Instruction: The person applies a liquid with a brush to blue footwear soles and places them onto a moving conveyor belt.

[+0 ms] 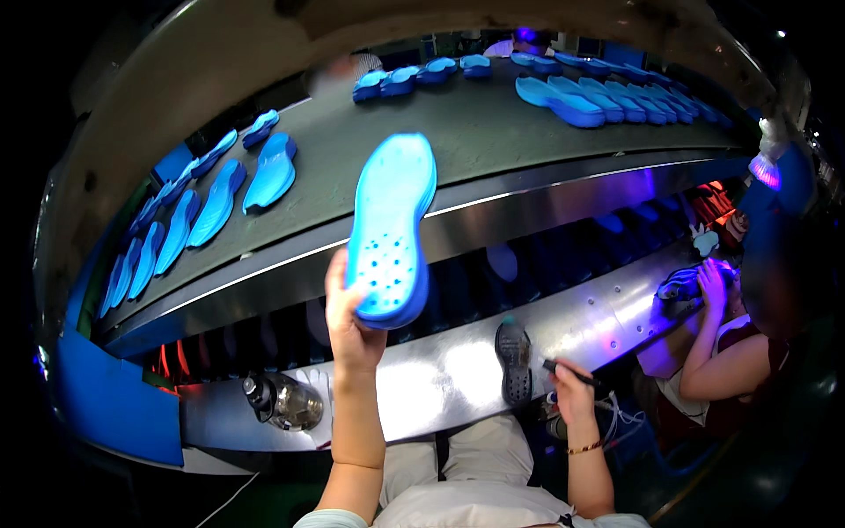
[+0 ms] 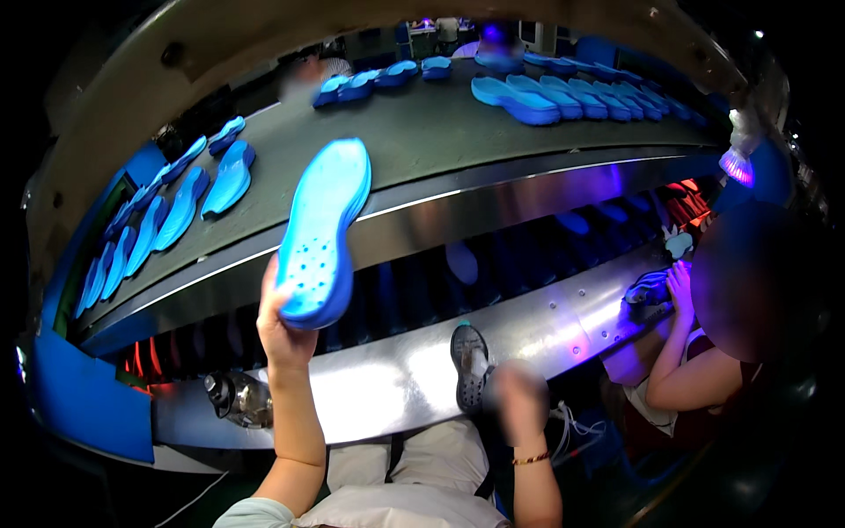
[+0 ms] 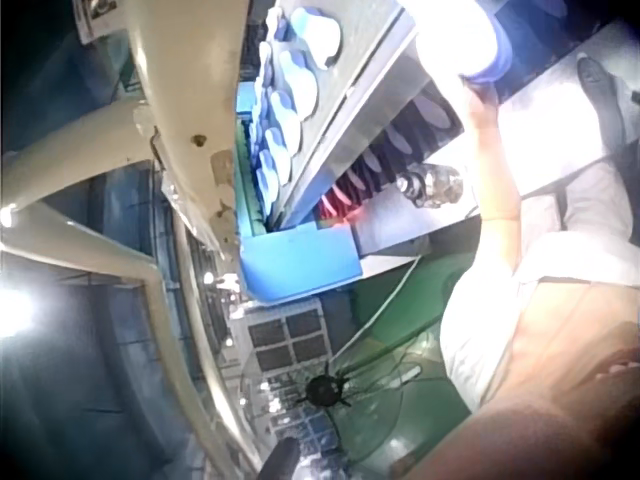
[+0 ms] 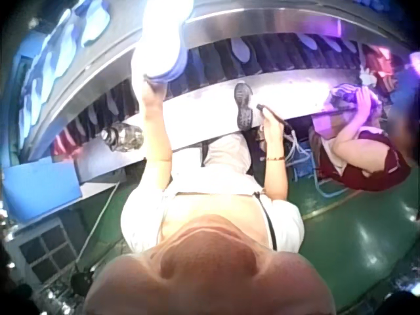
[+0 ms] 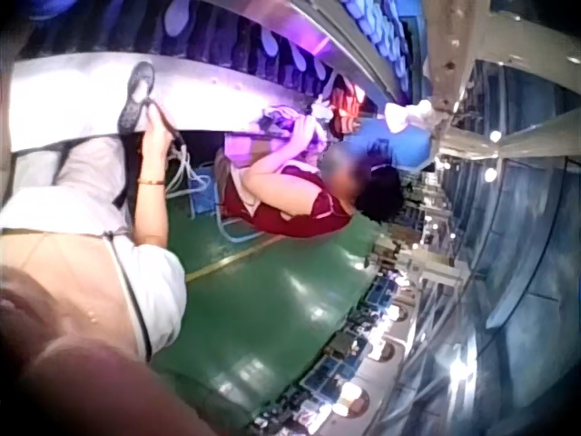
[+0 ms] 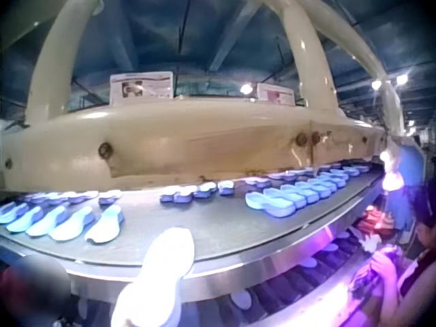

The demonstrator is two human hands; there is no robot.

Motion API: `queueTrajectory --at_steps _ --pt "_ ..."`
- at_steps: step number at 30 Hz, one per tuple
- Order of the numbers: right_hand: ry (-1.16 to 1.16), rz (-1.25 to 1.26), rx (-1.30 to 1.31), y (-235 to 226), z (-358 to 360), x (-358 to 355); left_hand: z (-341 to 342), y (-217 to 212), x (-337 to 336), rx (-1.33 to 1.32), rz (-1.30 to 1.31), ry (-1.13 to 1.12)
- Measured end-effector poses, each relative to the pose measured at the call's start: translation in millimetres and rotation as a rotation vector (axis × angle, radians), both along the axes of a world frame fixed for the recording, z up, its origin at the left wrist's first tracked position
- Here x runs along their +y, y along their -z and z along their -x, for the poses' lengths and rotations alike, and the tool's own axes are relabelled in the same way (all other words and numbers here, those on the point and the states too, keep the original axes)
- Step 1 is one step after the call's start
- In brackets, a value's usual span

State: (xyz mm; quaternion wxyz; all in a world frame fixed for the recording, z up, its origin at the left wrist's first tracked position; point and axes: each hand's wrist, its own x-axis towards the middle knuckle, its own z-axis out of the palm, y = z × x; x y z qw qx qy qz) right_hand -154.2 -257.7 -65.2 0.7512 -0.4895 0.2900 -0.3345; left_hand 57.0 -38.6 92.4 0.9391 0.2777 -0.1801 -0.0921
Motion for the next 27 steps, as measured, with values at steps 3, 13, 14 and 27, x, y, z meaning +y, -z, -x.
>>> queueTrajectory --at_steps 3,13,14,27 --pt "-0.114 0.158 -0.174 -29.5 -11.2 4.5 -1.1 61.7 45.4 -0.021 -0.149 0.319" --pt "-0.551 0.025 -0.232 -73.9 -62.0 55.7 72.0 153.0 8.6 0.199 -0.174 0.891" --pt "-0.550 0.029 -0.203 -70.3 -68.9 56.4 77.1 152.0 5.6 0.217 -0.067 0.907" --pt "-0.432 1.259 -0.139 -91.7 -108.5 110.1 78.2 137.6 -2.2 0.480 -0.064 0.504"
